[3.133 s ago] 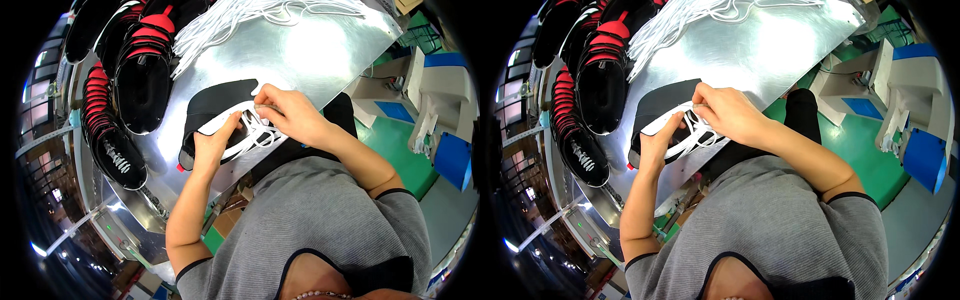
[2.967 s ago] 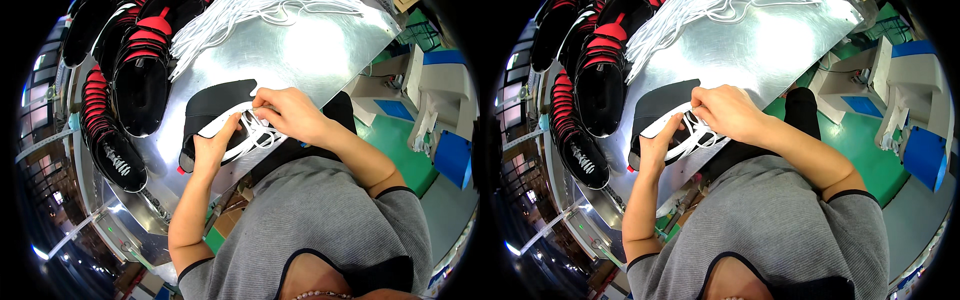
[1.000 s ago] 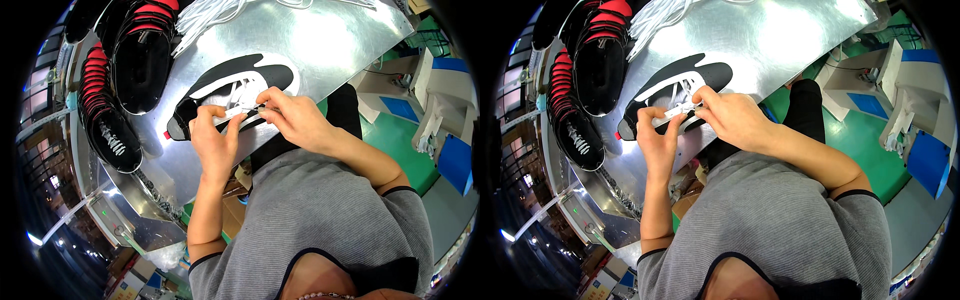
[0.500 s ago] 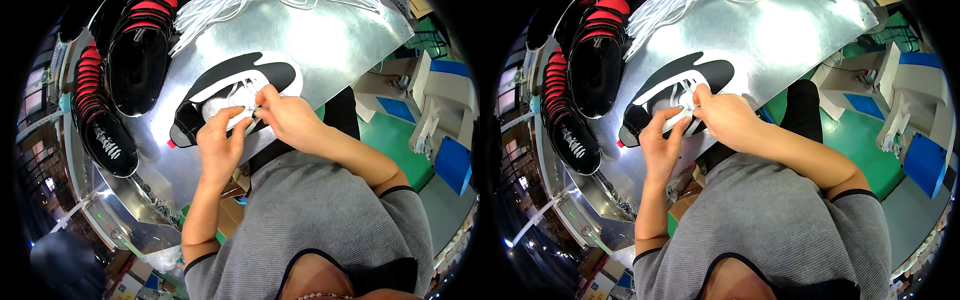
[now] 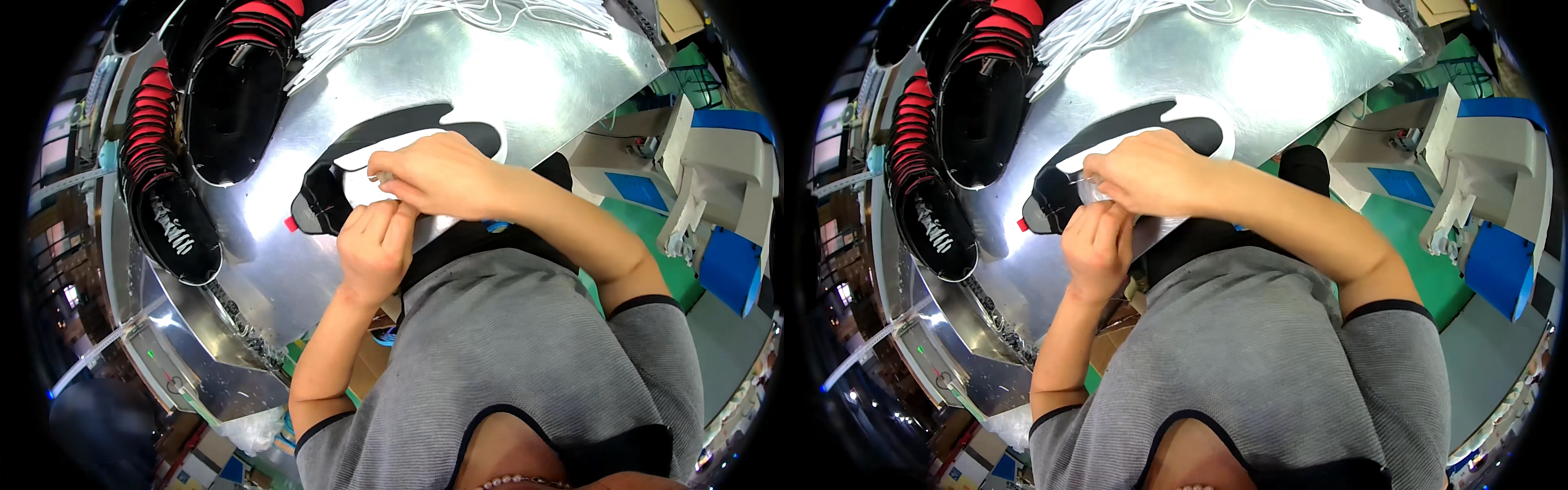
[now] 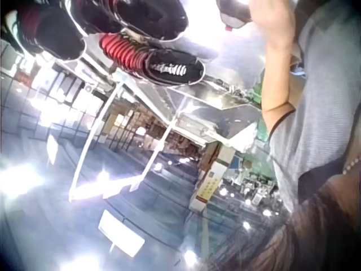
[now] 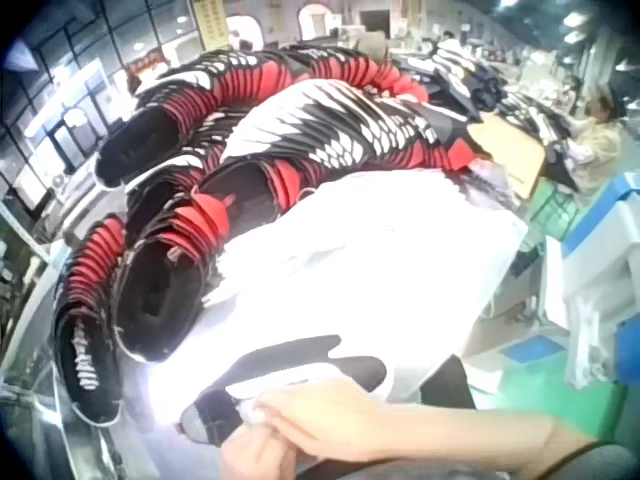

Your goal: The person threads white laces through the eyelets of black shoe uppers by hand, working on multiple pieces sequentially at a metal table.

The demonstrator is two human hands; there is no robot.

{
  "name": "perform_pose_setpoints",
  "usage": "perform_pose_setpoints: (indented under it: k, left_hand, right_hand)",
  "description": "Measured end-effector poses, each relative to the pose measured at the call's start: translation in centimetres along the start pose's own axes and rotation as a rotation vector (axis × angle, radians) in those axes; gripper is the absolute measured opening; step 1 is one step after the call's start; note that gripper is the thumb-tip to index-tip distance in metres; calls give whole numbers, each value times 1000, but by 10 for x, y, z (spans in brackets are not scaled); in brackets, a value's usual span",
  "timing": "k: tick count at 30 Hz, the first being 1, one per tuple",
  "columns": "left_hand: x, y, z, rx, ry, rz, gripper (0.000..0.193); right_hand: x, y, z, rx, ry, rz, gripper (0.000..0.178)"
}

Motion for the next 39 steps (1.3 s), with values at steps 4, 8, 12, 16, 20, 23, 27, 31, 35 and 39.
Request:
perform_pose_setpoints:
  k: [4,8,12,16,20,23,27,31,35,39]
  left_hand:
    - [-5,-1,11,3,35,-38,17]
    - [-7,-2,15,1,79,-61,13]
    - [-7,-2,13,4,90,-59,12]
    - [-7,-3,13,11,78,-26,13]
    - [-5,-8,13,-26,27,67,20]
    - [-6,-13,13,-77,-24,121,23]
    - [-9,-25,15,-202,4,184,34]
    - [-5,-60,29,-782,119,493,52]
    - [-4,-68,29,-931,188,313,44]
    - [-5,-67,25,-872,295,250,32]
  right_hand:
    - [-21,-10,8,-86,171,32,18]
    - [-16,0,26,-103,129,-38,14]
    - [-14,-4,28,-61,220,32,17]
    - [-2,12,17,68,95,-209,19]
    - [-6,12,14,59,175,-489,20]
    - [-50,18,5,112,292,-988,21]
    - [-22,33,-6,155,270,-907,15]
    - [0,35,-17,221,137,-828,10]
    - [6,32,-22,233,96,-750,12]
    - [-12,21,-10,128,231,-564,20]
Point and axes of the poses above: each hand's wrist, its own z-axis away from the middle knuckle, its own x-axis out of the palm, y = z × x, the point moved 8 cm from there along -z, towards the middle knuckle, and after that the axes turned 6 degrees about x, right-handed, at the moved point
